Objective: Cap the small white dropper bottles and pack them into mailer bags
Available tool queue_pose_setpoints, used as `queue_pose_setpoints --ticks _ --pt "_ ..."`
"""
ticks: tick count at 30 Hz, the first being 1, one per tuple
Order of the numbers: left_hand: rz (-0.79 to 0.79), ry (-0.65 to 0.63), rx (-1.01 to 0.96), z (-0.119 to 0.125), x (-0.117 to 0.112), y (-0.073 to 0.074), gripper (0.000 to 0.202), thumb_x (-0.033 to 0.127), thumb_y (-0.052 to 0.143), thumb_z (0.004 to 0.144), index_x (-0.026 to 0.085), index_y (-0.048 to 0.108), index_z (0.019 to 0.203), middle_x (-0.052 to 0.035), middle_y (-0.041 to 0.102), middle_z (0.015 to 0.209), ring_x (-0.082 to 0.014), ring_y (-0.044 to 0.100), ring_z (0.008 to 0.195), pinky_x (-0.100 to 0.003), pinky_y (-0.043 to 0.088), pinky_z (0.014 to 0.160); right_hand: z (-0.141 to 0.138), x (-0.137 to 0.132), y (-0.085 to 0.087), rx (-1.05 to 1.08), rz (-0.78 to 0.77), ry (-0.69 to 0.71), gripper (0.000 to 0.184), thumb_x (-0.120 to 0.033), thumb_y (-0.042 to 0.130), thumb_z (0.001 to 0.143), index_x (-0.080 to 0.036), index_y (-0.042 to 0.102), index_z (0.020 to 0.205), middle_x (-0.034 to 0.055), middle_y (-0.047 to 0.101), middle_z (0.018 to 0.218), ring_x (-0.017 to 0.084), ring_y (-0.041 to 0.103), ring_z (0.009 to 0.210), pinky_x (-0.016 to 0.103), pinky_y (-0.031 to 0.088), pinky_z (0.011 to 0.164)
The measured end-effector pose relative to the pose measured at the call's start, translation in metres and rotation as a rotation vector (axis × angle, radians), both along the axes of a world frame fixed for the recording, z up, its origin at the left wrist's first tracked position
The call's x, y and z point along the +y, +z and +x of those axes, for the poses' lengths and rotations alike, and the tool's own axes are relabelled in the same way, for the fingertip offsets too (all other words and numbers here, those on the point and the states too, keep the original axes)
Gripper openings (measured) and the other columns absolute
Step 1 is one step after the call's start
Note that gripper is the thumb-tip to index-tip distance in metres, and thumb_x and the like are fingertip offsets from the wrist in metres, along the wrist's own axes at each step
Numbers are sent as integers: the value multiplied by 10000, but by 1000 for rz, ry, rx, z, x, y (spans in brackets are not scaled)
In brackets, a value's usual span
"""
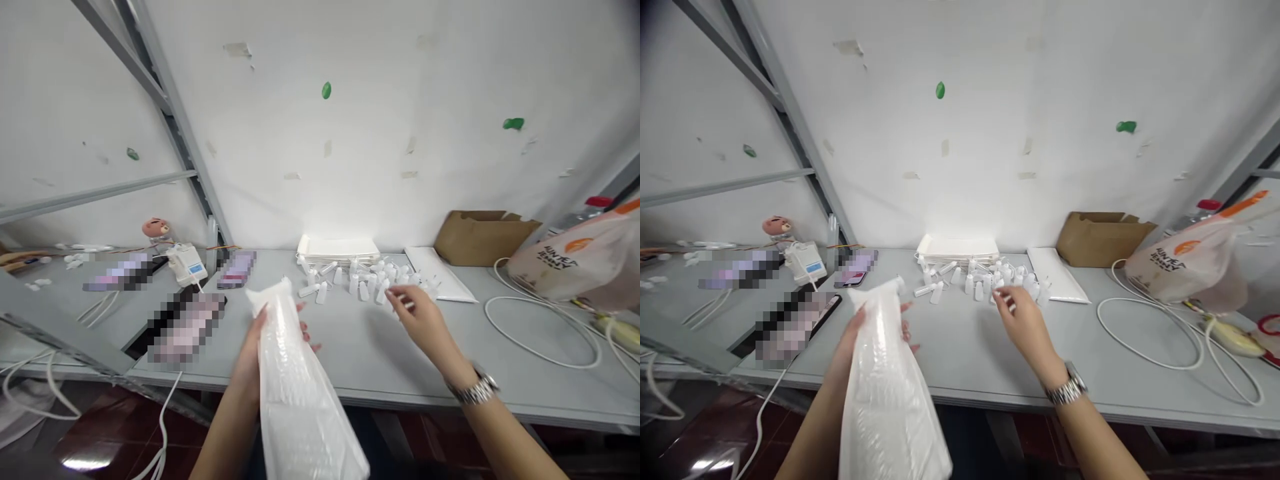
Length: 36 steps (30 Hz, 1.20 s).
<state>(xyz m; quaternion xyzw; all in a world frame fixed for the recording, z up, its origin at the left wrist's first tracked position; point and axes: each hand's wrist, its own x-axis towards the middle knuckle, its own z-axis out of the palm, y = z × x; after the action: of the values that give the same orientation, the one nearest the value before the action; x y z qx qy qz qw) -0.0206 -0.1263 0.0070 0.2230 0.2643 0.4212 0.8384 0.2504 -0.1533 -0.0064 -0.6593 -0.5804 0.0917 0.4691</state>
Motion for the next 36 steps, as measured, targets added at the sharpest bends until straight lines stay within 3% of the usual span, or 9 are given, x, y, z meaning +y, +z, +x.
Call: queue_pose_setpoints --ticks 2,5,12,18,21,24,27,31,36 --pt "-50 -211 -7 12 -6 -1 635 565 436 781 89 528 1190 -79 607 755 -187 583 659 -430 471 767 9 23 4 -152 12 -44 259 -364 453 842 -183 613 936 82 585 904 176 557 695 336 443 685" --pt "-105 -379 -31 31 -11 -10 686 607 427 772 90 509 1216 -89 607 765 -192 578 659 -410 452 747 13 50 9 -260 -45 -61 233 -304 451 847 -182 618 955 84 564 901 190 552 723 340 434 699" --pt "-184 -450 -129 43 -3 -28 766 665 408 747 121 428 1286 -72 594 767 -187 571 670 -368 415 727 13 76 5 -467 -100 -132 201 -255 462 858 -177 646 859 106 566 860 242 538 830 335 408 674" --pt "-166 -495 -170 47 -1 -34 796 727 370 716 189 411 1301 -72 598 796 -205 583 715 -403 403 774 16 82 -2 -376 35 -121 193 -260 480 845 -172 634 770 78 542 803 208 518 746 335 413 665" --pt "-157 -512 -182 51 -1 -36 849 767 330 694 182 405 1305 -77 606 800 -205 586 709 -398 406 765 5 70 13 -217 220 -101 182 -289 493 844 -169 621 799 56 517 793 166 491 686 323 423 672" --pt "-152 -507 -185 53 -2 -38 900 796 299 670 168 400 1307 -84 614 799 -210 589 706 -395 410 749 -16 55 35 51 317 35 199 -342 499 845 -186 611 792 40 522 808 152 511 727 298 442 670" --pt "-146 -512 -190 52 -2 -40 915 807 298 658 155 412 1290 -87 614 793 -217 588 711 -411 410 754 -38 52 47 311 172 321 205 -380 540 812 -190 607 776 37 564 840 134 535 702 284 462 637" --pt "-138 -518 -198 49 -2 -41 913 813 302 651 171 409 1291 -83 615 806 -214 590 722 -415 410 758 -54 63 40 410 -141 608 198 -377 596 765 -182 624 748 18 615 761 129 552 695 291 453 679" --pt "-131 -495 -146 48 -3 -40 894 803 282 672 167 419 1285 -74 617 770 -197 596 680 -381 427 710 -53 65 23 484 -406 724 178 -354 637 720 -179 666 736 33 657 802 152 581 788 312 427 760"
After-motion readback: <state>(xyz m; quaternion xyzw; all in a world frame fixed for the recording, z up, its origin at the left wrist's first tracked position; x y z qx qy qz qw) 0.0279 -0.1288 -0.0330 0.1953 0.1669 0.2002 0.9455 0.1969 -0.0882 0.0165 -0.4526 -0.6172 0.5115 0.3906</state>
